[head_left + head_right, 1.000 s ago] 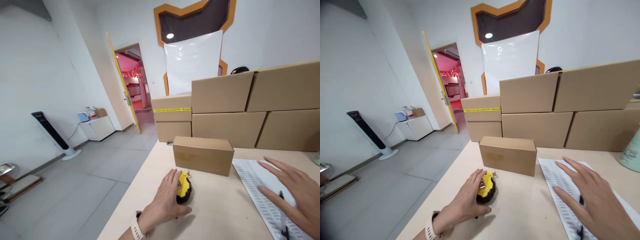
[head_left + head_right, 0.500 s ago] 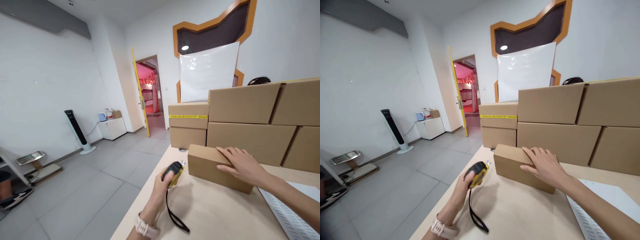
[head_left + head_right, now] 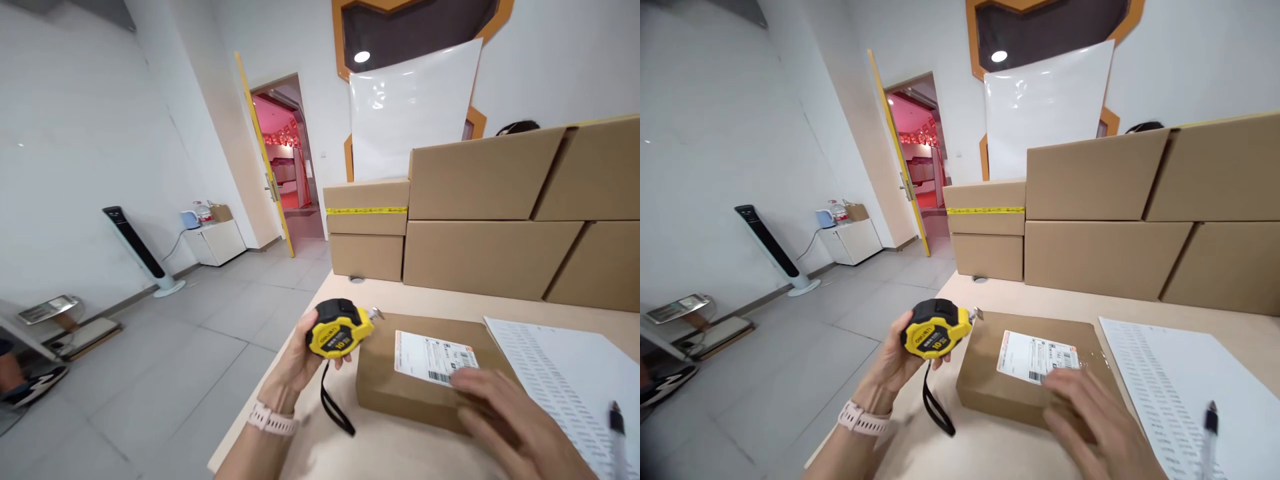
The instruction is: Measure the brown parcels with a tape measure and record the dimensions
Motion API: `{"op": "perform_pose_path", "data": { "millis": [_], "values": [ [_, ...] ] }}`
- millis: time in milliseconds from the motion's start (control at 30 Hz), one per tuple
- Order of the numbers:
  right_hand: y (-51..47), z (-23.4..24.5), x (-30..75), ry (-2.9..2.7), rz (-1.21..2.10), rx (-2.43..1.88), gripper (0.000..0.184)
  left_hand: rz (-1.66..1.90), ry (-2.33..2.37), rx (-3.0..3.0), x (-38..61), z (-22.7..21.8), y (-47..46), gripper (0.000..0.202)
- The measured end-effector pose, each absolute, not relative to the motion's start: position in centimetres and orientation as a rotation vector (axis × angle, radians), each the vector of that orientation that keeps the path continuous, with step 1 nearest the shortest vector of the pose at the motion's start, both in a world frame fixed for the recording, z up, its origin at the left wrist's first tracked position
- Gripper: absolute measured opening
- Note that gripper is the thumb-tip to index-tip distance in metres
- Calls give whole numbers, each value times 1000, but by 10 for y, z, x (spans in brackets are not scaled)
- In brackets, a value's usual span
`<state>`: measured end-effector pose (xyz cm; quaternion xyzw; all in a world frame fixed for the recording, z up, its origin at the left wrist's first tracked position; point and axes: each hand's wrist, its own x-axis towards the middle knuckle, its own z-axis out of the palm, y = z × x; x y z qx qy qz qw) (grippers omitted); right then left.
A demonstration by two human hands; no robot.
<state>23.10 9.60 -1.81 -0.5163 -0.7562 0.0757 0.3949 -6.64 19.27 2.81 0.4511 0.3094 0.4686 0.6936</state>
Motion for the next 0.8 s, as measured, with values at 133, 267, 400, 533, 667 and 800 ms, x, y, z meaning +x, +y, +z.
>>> {"op": "perform_pose_path", "data": {
  "millis": [133, 267, 400, 533, 667, 800],
  "values": [
    [110, 32, 212, -1380, 1225, -1309, 37, 779, 614, 1159, -36, 47, 190, 56],
    [119, 47, 199, -1082, 1587, -1171, 40, 611, 579, 1286, -15, 58, 195, 49],
    [127, 38, 200, -1002, 1583, -1111, 38, 566, 601, 1342, -13, 55, 205, 52],
    [141, 38, 236, -863, 1362, -1171, 38, 652, 673, 1376, -34, 50, 220, 49],
    [140, 29, 291, -774, 1076, -1266, 41, 792, 809, 1363, -75, 47, 240, 47],
    [128, 1, 312, -851, 922, -1448, 40, 796, 902, 1360, -108, 39, 255, 46]
  ]
}}
